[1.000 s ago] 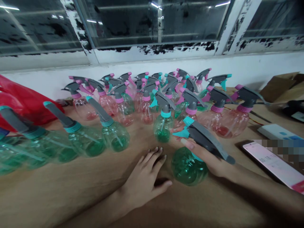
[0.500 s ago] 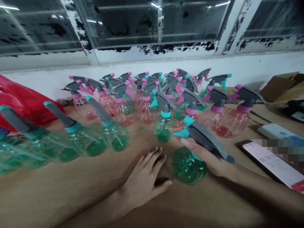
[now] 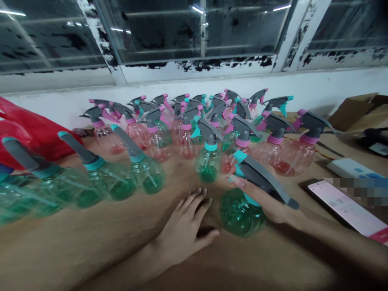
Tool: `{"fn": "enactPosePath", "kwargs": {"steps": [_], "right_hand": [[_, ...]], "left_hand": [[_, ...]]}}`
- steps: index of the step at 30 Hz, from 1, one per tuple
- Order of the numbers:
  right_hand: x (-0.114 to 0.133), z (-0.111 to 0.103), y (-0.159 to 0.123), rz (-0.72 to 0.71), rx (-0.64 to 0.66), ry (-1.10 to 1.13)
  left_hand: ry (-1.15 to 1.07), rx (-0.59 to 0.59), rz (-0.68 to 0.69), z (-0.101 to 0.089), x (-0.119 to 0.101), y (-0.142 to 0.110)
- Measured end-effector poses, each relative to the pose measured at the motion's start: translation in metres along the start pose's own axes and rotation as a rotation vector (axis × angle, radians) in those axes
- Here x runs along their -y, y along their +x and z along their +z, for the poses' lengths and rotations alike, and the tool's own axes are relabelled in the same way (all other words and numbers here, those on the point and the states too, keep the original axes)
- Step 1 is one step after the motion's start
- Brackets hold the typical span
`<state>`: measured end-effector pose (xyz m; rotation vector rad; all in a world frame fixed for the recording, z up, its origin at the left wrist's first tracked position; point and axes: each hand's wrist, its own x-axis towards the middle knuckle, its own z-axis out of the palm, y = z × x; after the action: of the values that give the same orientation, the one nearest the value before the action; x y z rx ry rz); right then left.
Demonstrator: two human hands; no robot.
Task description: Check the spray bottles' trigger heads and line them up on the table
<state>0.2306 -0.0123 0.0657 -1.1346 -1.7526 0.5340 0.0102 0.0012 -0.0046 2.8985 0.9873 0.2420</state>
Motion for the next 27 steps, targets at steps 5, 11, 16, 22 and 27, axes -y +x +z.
{"fn": "enactPosePath", "kwargs": {"steps": [5,11,16,22,27], "right_hand": [[0.0006,0.0012,-0.0014,0.009,-0.004,0.055],[-0.0007,0.0018,-0.0026,0.033,0.003,0.110],[0.0001,0.0011,-0.0025,0.034,0.006,0.087],[0.0001,0.0021,-0.0010,0.040,0.008,0.073],[-0.0008,0.0016,-0.0015,0.036,0.002,0.089]], "left_hand": [[-0.004,-0.012,0.005,0.0003,0.0008,0.0001],[0.009,-0.013,0.007,0.0004,0.0013,0.0010],[0.008,-0.009,0.017,-0.0007,0.0007,0.0007],[0.001,-0.010,0.019,-0.0002,0.0014,0.0003],[0.006,-0.017,0.022,0.0012,0.0014,0.0002]]}}
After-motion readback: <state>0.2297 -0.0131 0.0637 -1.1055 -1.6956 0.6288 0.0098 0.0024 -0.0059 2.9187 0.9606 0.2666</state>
